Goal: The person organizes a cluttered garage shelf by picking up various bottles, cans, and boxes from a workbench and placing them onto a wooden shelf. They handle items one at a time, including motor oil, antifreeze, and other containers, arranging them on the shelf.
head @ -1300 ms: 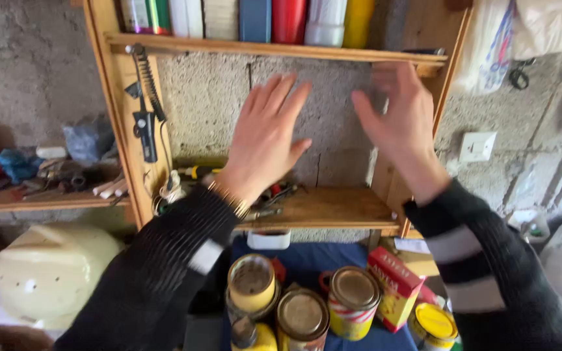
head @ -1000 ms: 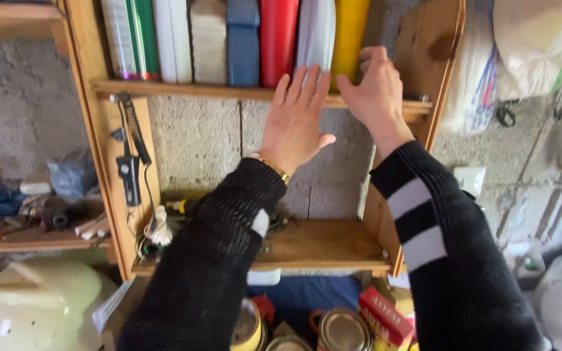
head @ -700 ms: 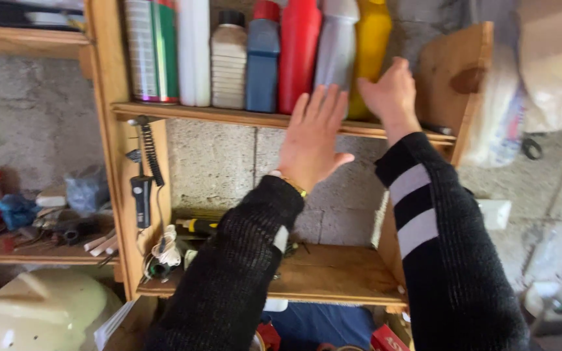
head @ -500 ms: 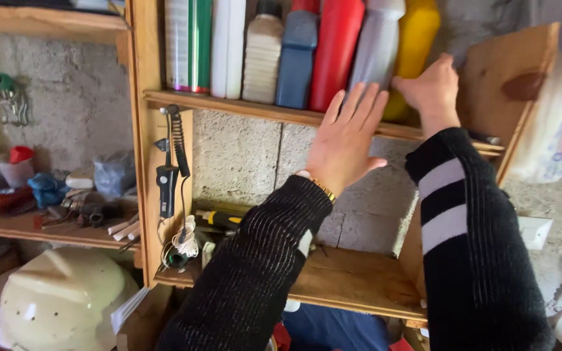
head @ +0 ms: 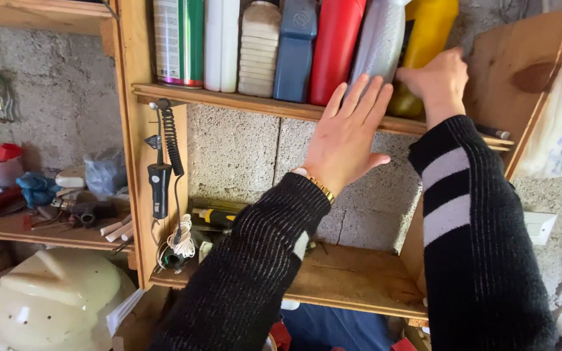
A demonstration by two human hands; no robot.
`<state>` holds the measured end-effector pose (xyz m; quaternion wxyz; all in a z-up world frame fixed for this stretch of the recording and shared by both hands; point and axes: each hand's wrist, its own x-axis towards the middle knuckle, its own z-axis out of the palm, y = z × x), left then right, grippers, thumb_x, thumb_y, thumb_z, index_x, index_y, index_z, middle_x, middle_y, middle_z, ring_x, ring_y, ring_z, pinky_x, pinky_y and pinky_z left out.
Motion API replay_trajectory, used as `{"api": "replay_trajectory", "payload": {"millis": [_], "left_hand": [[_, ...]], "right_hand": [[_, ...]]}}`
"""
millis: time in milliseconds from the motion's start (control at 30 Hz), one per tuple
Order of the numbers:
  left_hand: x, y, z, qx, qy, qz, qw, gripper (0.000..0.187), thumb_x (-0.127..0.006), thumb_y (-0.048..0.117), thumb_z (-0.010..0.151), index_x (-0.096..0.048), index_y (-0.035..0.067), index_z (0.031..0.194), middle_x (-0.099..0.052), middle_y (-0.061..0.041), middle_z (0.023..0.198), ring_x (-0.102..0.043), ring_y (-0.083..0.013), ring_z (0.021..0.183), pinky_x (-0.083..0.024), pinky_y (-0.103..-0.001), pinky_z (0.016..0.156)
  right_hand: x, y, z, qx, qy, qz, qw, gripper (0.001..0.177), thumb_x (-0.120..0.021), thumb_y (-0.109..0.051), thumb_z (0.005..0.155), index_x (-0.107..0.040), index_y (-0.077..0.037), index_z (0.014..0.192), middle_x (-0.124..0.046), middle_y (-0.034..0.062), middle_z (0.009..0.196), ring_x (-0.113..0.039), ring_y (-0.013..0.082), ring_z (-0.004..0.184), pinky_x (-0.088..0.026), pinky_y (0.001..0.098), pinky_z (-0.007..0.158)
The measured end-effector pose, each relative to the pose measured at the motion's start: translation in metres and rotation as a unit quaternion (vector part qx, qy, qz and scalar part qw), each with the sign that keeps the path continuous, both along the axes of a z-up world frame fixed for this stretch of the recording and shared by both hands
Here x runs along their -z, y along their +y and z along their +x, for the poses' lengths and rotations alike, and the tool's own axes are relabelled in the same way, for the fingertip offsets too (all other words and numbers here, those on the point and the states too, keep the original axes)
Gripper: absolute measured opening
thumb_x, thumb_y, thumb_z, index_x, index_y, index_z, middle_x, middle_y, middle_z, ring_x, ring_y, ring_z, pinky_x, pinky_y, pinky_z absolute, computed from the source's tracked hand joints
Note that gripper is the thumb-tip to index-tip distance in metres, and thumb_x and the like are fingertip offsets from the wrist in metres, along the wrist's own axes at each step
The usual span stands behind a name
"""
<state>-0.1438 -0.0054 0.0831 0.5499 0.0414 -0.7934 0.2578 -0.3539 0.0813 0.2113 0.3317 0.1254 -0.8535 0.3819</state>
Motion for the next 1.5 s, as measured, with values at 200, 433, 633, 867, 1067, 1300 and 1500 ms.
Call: {"api": "replay_trajectory", "payload": {"millis": [200,433,633,867,1067,1300,1500], "left_hand": [[-0.005,0.004,0.004,-0.002,-0.039,0.014,0.999,0.123,-0.077,0.082,0.079,-0.024,0.009,0.162,-0.026,-0.01,0.17,-0.018,-0.0274,0.158,-0.015,-0.048,0.13],[-0.009,0.001,-0.003,0.004,-0.091,0.03,0.995,0.123,-0.066,0.086,0.081,-0.015,0.008,0.163,-0.019,-0.012,0.171,-0.013,-0.0315,0.158,-0.008,-0.051,0.128],[-0.001,0.009,0.02,0.032,-0.119,0.025,0.992,0.126,-0.07,0.083,0.085,-0.008,0.006,0.163,-0.012,-0.019,0.171,-0.014,-0.0335,0.16,-0.007,-0.053,0.127],[0.056,0.031,0.083,0.246,-0.024,0.118,0.962,0.089,-0.069,0.056,0.108,-0.019,0.007,0.163,-0.025,-0.016,0.171,-0.025,-0.0341,0.162,-0.021,-0.055,0.135],[0.094,0.066,0.145,0.487,-0.063,0.318,0.811,0.088,-0.061,0.057,0.097,-0.025,0.005,0.158,-0.035,-0.021,0.166,-0.041,-0.0353,0.155,-0.036,-0.052,0.127],[0.106,0.079,0.181,0.623,-0.181,0.399,0.648,0.096,-0.085,0.033,0.081,-0.028,0.005,0.153,-0.05,-0.016,0.154,-0.056,-0.0277,0.14,-0.049,-0.04,0.121],[0.134,0.066,0.17,0.639,-0.183,0.494,0.561,0.094,-0.096,0.014,0.059,-0.047,0.005,0.14,-0.068,-0.01,0.127,-0.065,-0.0174,0.117,-0.06,-0.035,0.099]], "right_hand": [[0.017,0.026,0.017,0.078,0.255,0.003,0.964,0.096,-0.099,-0.05,0.077,-0.035,-0.002,0.13,-0.072,0.0188,0.108,-0.072,0.0399,0.097,-0.055,0.0471,0.082],[0.041,0.089,0.079,0.001,0.391,-0.03,0.92,0.092,-0.097,-0.029,0.082,-0.029,-0.005,0.139,-0.074,0.0182,0.101,-0.071,0.0458,0.086,-0.053,0.0516,0.075],[0.088,0.143,0.134,-0.073,0.45,-0.037,0.889,0.073,-0.097,-0.025,0.087,-0.033,-0.005,0.116,-0.061,0.004,0.086,-0.065,0.0273,0.071,-0.05,0.0432,0.065],[0.166,0.202,0.2,-0.213,0.442,-0.025,0.871,0.085,-0.098,0.002,0.103,-0.03,-0.003,0.155,-0.069,0.0184,0.107,-0.069,0.0251,0.095,-0.059,0.0346,0.08],[0.23,0.211,0.261,-0.345,0.355,-0.04,0.868,0.08,-0.083,0.014,0.101,-0.025,-0.004,0.153,-0.071,0.0262,0.109,-0.08,0.0343,0.098,-0.062,0.0329,0.062],[0.308,0.201,0.291,-0.384,0.177,-0.104,0.9,0.096,-0.088,-0.012,0.075,-0.029,-0.001,0.15,-0.066,0.0193,0.11,-0.074,0.0279,0.098,-0.063,0.0312,0.072],[0.365,0.18,0.282,-0.44,0.114,-0.132,0.881,0.094,-0.088,-0.018,0.071,-0.032,-0.004,0.145,-0.065,0.0155,0.113,-0.068,0.0196,0.102,-0.062,0.0279,0.08]]}}
